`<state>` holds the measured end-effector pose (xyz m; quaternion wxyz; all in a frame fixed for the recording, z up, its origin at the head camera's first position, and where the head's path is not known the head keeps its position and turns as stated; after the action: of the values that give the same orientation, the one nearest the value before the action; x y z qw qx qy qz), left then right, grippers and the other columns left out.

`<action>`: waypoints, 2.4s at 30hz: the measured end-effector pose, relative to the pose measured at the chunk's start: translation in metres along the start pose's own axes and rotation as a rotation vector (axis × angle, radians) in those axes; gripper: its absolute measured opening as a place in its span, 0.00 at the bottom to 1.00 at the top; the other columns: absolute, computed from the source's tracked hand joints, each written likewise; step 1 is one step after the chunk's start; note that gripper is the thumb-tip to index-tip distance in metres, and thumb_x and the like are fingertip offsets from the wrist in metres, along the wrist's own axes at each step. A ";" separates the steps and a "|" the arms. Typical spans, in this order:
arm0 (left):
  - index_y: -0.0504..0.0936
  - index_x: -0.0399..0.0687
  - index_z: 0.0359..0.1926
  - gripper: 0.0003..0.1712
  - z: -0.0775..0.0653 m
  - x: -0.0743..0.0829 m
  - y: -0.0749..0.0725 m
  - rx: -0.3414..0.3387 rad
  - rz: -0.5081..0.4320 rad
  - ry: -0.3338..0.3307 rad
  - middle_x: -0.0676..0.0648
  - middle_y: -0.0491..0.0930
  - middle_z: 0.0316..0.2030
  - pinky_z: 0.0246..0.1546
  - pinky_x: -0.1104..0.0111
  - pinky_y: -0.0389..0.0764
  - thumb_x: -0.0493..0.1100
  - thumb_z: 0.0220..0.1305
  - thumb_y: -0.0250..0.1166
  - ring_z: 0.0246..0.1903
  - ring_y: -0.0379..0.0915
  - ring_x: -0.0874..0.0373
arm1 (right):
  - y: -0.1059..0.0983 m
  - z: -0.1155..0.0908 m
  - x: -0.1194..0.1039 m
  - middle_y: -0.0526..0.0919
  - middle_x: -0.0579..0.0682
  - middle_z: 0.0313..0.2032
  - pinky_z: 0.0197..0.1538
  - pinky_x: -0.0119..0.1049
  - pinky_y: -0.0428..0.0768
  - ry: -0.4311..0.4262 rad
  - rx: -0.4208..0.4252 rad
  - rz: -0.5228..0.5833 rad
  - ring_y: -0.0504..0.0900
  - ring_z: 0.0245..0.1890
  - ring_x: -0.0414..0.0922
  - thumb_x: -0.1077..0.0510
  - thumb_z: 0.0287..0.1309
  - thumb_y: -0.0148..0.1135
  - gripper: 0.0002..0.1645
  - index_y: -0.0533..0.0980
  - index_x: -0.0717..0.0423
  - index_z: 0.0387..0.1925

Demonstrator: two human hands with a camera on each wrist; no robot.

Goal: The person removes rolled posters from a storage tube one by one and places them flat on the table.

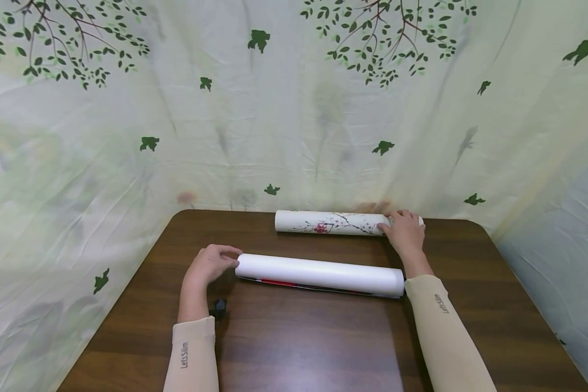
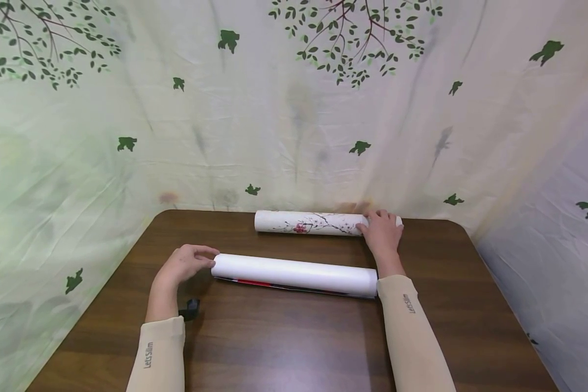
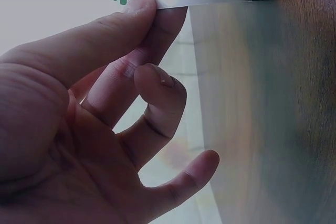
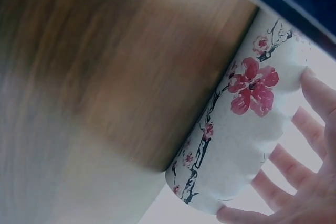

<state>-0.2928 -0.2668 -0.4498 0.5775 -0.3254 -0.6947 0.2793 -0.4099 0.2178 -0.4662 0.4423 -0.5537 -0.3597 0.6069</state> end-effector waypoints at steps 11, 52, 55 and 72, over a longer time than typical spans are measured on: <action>0.87 0.49 0.62 0.20 -0.001 0.000 0.000 -0.002 -0.005 0.003 0.37 0.91 0.51 0.61 0.42 0.80 0.41 0.71 0.70 0.59 0.84 0.38 | 0.002 0.001 -0.005 0.70 0.67 0.72 0.71 0.80 0.59 -0.016 0.045 0.024 0.63 0.74 0.71 0.42 0.75 0.63 0.28 0.77 0.52 0.68; 0.84 0.49 0.65 0.23 0.000 0.001 0.003 -0.011 -0.007 0.000 0.38 0.89 0.50 0.56 0.46 0.81 0.45 0.70 0.71 0.53 0.84 0.43 | 0.005 0.004 -0.006 0.71 0.66 0.70 0.70 0.80 0.58 -0.027 0.080 0.056 0.62 0.73 0.70 0.45 0.75 0.64 0.26 0.77 0.51 0.67; 0.85 0.50 0.63 0.22 0.001 0.001 0.005 -0.015 0.003 0.011 0.39 0.90 0.49 0.55 0.48 0.81 0.44 0.70 0.71 0.52 0.84 0.45 | 0.005 0.003 -0.003 0.70 0.66 0.70 0.70 0.80 0.59 -0.038 0.065 0.046 0.62 0.74 0.71 0.45 0.75 0.63 0.26 0.76 0.50 0.68; 0.88 0.50 0.61 0.21 0.004 0.005 0.009 0.002 0.029 0.019 0.39 0.90 0.49 0.55 0.48 0.82 0.46 0.69 0.72 0.52 0.84 0.45 | -0.016 -0.011 0.016 0.70 0.69 0.73 0.68 0.72 0.70 -0.072 0.078 0.017 0.68 0.71 0.72 0.49 0.72 0.67 0.31 0.75 0.50 0.72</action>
<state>-0.2964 -0.2572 -0.4548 0.5804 -0.3376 -0.6840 0.2852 -0.3969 0.2383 -0.4581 0.4451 -0.5167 -0.3468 0.6440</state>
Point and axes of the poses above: each hand's wrist, its own z-axis towards the middle knuckle, its own y-axis out of the palm, x = y × z, the point moved 4 cm from there along z, towards the middle knuckle
